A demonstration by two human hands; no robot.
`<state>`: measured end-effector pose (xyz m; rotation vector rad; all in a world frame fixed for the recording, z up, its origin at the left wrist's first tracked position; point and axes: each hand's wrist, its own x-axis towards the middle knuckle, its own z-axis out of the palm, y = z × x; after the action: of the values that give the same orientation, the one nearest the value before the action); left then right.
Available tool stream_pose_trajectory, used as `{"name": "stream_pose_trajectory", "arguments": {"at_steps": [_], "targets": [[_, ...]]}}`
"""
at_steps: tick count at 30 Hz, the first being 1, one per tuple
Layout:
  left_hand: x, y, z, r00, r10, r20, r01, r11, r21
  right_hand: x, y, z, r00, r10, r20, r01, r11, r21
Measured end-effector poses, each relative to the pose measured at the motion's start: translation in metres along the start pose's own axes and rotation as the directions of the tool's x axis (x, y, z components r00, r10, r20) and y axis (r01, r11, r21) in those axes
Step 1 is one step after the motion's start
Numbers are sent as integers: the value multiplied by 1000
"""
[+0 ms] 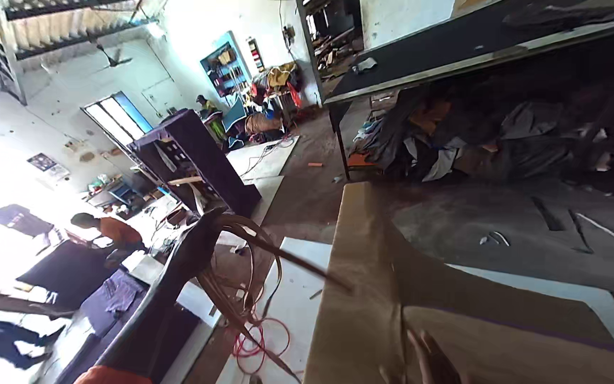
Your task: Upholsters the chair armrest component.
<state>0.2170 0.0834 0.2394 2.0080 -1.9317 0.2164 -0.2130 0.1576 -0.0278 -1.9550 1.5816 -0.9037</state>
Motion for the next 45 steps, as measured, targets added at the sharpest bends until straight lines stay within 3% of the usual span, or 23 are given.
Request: {"name": "stream_pose_trajectory", "arguments": {"at_steps": [3,5,6,8,10,12,15,19,21,23,25,26,27,29,30,32,34,37,41,43,45], "targets": [[-46,9,-22,996,22,84,-9,988,-152,38,-65,-1,977,-209,-32,210,938,276],[-63,16,-30,991,14,136,14,979,-205,55,-120,3,921,-351,168,284,902,325],[-69,17,-33,987,17,162,19,976,-215,57,-143,8,853,-416,315,274,871,408],[-78,11,-36,984,54,170,-13,972,-234,51,-173,30,661,-557,503,92,725,682],[-83,-3,-39,983,94,156,-52,965,-256,30,-188,54,523,-593,612,-256,576,776],[-86,-21,-40,986,98,136,-55,956,-288,9,-196,70,495,-575,652,-441,480,758],[-89,-59,-32,989,66,130,-11,921,-390,-12,-206,80,493,-483,724,-591,425,686],[-86,-131,0,970,-11,241,144,828,-542,-24,-203,79,611,-396,685,-522,449,725],[-88,-163,30,948,-120,294,226,907,-357,-27,-204,71,648,-372,664,-534,400,745],[-103,-170,62,928,-194,317,267,942,-203,-29,-206,64,670,-372,643,-535,358,765],[-130,-142,84,943,-18,333,164,895,-416,-29,-208,61,685,-345,642,-533,364,764],[-146,-120,90,927,151,343,101,780,-617,-30,-210,61,690,-323,647,-540,365,758],[-161,-97,98,878,340,338,85,584,-807,-31,-211,61,686,-305,660,-559,360,747],[-182,-54,114,739,629,241,106,244,-964,-32,-213,59,674,-282,683,-583,366,726],[-187,-38,122,694,693,195,124,151,-981,-31,-214,55,676,-252,693,-586,387,712],[-190,-20,137,683,714,156,173,49,-984,-34,-212,44,716,-110,689,-567,483,667],[-184,-16,144,708,683,180,174,78,-982,-36,-207,32,796,62,602,-489,654,578],[-167,-13,141,704,676,217,71,237,-969,-49,-193,20,905,168,392,-336,847,413],[-144,8,142,659,742,124,-217,345,-913,-66,-175,15,938,175,299,-285,882,376],[-132,26,137,547,808,218,-279,421,-863,-70,-168,20,961,194,198,-261,871,417],[-121,54,129,360,827,432,-215,524,-824,-72,-161,25,974,208,91,-227,860,458]]}}
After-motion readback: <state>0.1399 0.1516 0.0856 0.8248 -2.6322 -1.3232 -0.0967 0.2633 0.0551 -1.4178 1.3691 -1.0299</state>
